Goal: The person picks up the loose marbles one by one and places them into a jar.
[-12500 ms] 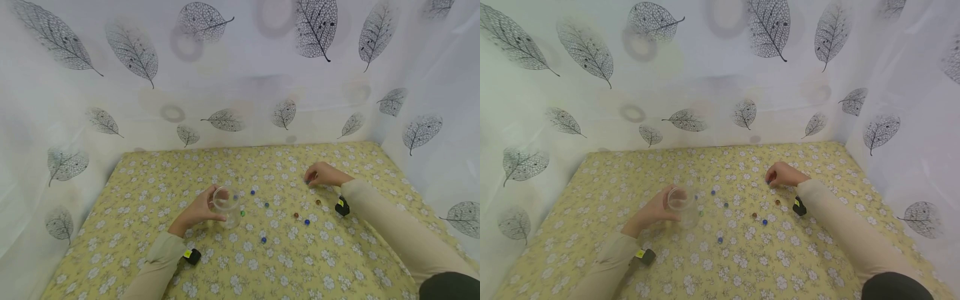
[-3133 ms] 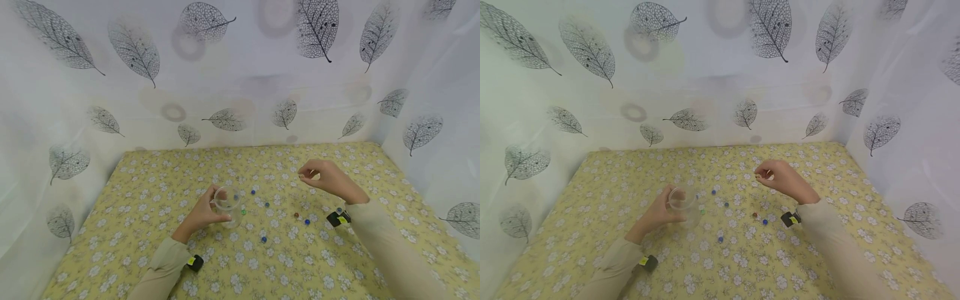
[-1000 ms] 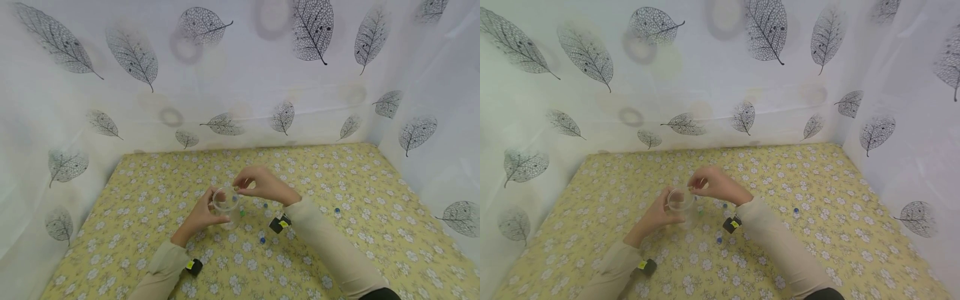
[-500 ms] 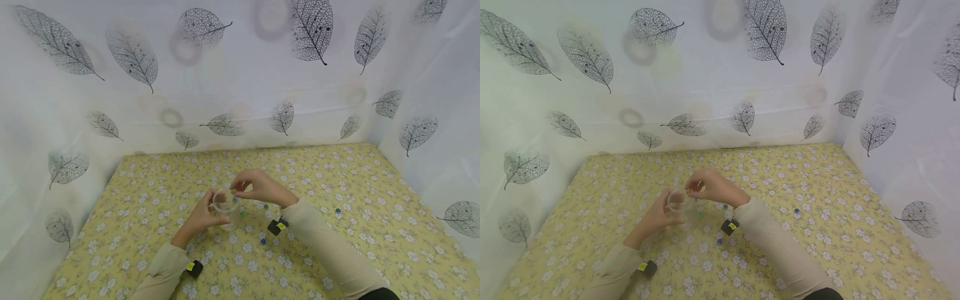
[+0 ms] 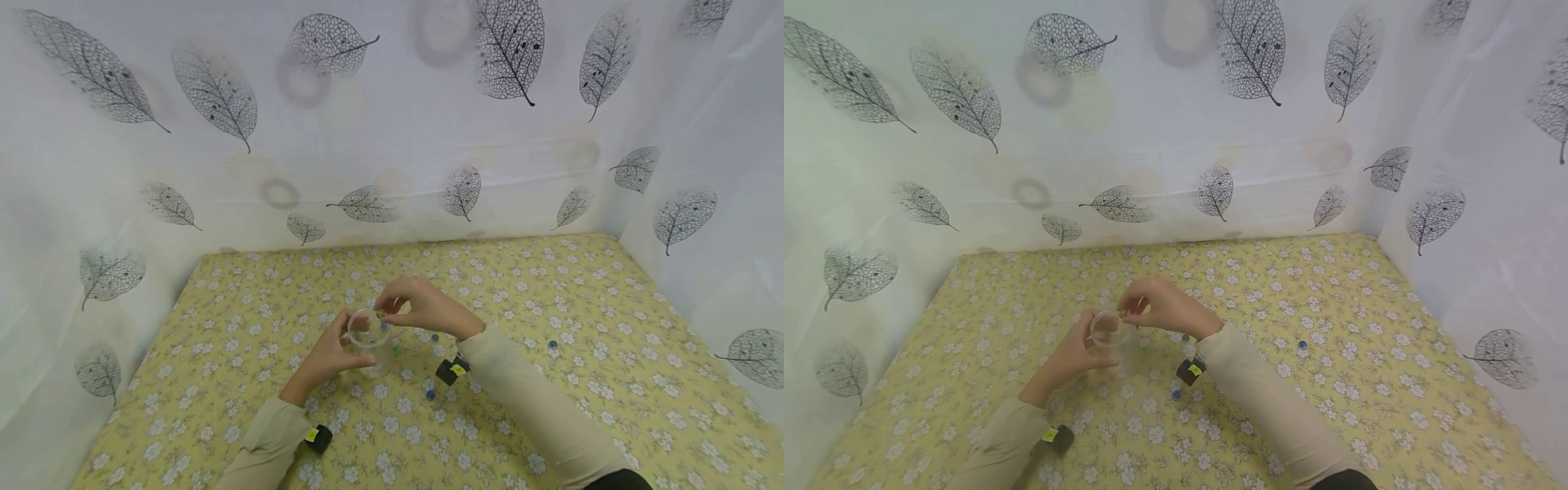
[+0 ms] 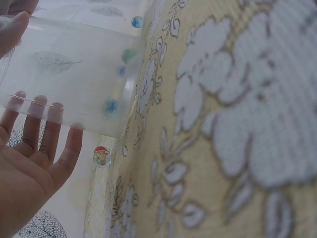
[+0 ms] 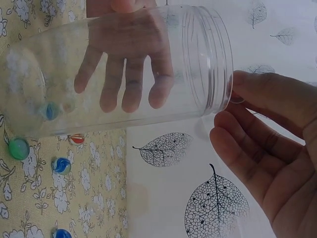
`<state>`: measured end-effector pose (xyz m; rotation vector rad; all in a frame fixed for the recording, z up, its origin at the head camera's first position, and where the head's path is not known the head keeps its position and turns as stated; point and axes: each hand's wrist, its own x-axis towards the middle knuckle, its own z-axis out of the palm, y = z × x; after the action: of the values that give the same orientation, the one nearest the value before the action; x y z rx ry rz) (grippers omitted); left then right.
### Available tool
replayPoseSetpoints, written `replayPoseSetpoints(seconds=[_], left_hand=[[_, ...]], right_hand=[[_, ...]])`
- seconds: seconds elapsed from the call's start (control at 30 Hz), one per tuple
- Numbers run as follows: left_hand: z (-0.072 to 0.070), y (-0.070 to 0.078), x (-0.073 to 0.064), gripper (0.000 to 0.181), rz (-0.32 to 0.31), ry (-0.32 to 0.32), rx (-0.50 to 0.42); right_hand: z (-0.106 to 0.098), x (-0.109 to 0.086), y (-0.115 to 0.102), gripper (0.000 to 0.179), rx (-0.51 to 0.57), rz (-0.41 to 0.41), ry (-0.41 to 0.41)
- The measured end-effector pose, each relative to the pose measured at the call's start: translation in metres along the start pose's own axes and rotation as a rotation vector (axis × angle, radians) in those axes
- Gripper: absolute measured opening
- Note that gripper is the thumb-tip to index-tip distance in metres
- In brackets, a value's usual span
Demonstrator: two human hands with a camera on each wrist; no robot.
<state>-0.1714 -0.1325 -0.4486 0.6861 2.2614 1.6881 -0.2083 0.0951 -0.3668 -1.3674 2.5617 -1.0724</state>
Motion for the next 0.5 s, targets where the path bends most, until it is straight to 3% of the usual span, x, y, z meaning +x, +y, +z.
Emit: replayPoseSetpoints(seconds=[0.27, 0.5], left_hand=[[0.0001, 0.0009, -0.0007, 0.061, 0.001, -0.002, -0.002], [0.0009, -0.0005, -0.0005, 0.059, 0.003, -0.001, -0.008]], right_hand=[[-0.0001, 0.0001, 0.0002, 0.016, -0.005, -0.001, 0.002], [-0.0042, -0.0029, 0.0006, 0.017, 0.016, 0.048, -0.001]])
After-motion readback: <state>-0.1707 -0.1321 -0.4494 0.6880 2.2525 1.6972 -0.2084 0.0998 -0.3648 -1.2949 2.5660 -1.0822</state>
